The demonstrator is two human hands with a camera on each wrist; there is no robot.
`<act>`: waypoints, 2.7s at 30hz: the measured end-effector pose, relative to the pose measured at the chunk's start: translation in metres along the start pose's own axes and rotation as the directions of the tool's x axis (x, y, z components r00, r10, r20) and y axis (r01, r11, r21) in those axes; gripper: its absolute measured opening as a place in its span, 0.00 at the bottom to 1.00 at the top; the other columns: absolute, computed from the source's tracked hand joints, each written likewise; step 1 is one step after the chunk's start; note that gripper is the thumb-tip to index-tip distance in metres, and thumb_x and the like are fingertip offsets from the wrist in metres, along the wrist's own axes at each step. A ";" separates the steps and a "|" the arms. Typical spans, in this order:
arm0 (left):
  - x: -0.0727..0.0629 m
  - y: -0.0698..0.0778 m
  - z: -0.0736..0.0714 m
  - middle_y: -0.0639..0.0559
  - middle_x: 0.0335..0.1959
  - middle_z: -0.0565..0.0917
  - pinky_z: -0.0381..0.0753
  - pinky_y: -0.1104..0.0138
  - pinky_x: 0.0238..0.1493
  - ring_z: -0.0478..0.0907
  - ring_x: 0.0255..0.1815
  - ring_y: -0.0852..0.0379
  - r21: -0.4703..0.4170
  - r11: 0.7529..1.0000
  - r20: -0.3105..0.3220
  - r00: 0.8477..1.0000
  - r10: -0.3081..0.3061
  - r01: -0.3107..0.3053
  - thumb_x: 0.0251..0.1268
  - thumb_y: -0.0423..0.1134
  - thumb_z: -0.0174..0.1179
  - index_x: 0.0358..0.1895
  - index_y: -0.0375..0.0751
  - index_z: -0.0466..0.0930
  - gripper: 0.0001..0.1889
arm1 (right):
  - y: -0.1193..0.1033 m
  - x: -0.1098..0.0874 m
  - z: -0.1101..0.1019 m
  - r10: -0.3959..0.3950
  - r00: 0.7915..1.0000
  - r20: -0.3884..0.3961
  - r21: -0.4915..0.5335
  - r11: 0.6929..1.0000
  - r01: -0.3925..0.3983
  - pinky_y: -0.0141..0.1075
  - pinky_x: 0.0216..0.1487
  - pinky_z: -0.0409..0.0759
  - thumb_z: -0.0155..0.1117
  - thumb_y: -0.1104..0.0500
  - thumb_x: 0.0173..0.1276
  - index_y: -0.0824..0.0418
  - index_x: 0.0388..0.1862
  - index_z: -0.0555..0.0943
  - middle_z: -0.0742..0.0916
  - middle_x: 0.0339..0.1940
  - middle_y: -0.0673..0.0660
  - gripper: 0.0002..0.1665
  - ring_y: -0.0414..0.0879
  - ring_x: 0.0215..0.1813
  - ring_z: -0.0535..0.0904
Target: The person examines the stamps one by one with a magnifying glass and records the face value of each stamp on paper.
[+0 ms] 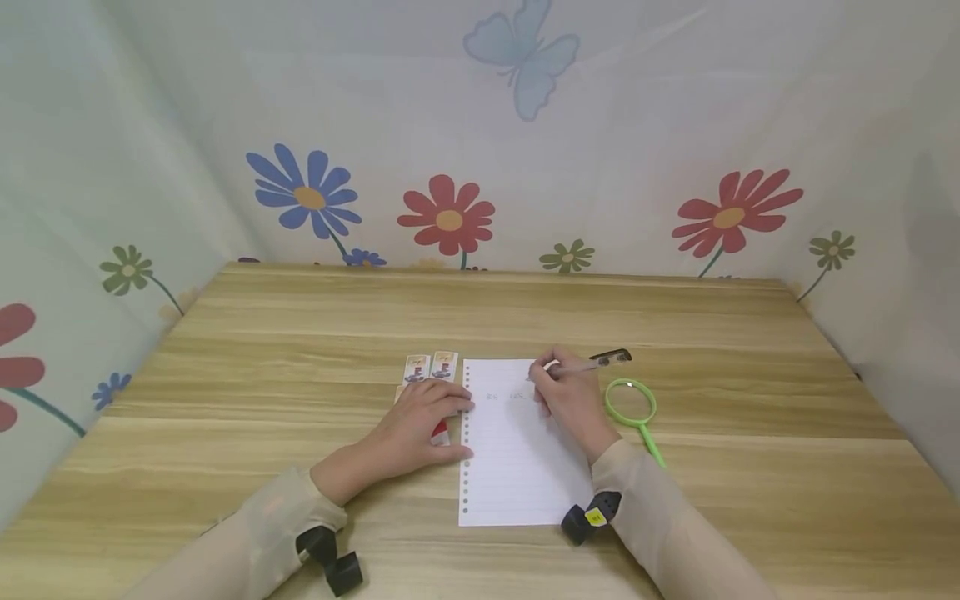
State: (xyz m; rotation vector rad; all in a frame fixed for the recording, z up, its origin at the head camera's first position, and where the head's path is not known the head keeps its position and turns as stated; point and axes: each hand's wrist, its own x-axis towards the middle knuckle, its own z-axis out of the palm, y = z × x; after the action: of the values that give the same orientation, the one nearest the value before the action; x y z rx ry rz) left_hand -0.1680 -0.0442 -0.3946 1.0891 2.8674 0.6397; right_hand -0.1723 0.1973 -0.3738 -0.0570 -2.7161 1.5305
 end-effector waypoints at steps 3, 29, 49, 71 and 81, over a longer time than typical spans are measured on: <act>0.000 0.000 0.000 0.50 0.61 0.77 0.59 0.50 0.73 0.67 0.67 0.49 0.002 1.000 -0.002 1.000 0.000 0.000 0.52 0.58 0.67 0.57 0.42 0.78 0.32 | -0.006 -0.002 -0.004 -0.025 0.999 0.043 -0.006 1.000 0.025 0.30 0.13 0.65 0.54 0.58 0.68 0.63 0.41 0.72 0.76 0.13 0.49 0.09 0.40 0.13 0.68; 0.000 -0.005 0.006 0.50 0.61 0.77 0.59 0.49 0.73 0.67 0.67 0.48 0.002 1.000 -0.013 1.000 0.005 -0.005 0.52 0.58 0.67 0.57 0.42 0.78 0.32 | -0.012 -0.011 -0.050 -0.252 0.950 0.184 -0.422 0.853 0.308 0.35 0.27 0.79 0.60 0.63 0.68 0.65 0.44 0.78 0.86 0.29 0.58 0.08 0.44 0.25 0.77; 0.000 -0.005 0.005 0.51 0.62 0.77 0.60 0.50 0.73 0.67 0.68 0.48 0.018 1.000 -0.005 1.000 0.007 -0.007 0.53 0.59 0.66 0.58 0.44 0.77 0.32 | -0.002 -0.021 -0.075 -0.231 0.952 0.203 -0.341 0.894 0.290 0.31 0.22 0.79 0.65 0.70 0.59 0.67 0.47 0.76 0.86 0.33 0.60 0.17 0.44 0.27 0.79; 0.000 -0.007 0.004 0.50 0.62 0.77 0.59 0.50 0.73 0.67 0.68 0.48 0.013 1.000 -0.012 1.000 0.017 -0.016 0.53 0.60 0.66 0.58 0.43 0.77 0.33 | -0.009 -0.023 -0.106 -0.172 0.976 0.132 -0.356 0.911 0.209 0.35 0.24 0.81 0.61 0.64 0.67 0.67 0.52 0.72 0.82 0.28 0.58 0.17 0.42 0.23 0.77; 0.000 -0.007 0.005 0.51 0.62 0.77 0.58 0.50 0.73 0.66 0.68 0.48 0.012 1.000 -0.004 1.000 0.004 -0.004 0.53 0.60 0.66 0.58 0.44 0.77 0.33 | -0.007 -0.022 -0.099 -0.100 0.957 0.271 -0.349 0.917 0.195 0.36 0.24 0.81 0.55 0.68 0.69 0.68 0.62 0.66 0.81 0.34 0.61 0.23 0.44 0.25 0.78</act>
State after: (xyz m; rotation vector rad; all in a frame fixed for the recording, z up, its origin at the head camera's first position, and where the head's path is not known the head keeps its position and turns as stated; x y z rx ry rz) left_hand -0.1717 -0.0473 -0.4016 1.0972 2.8769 0.6261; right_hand -0.1463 0.2774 -0.3161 0.3521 -3.0837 1.0257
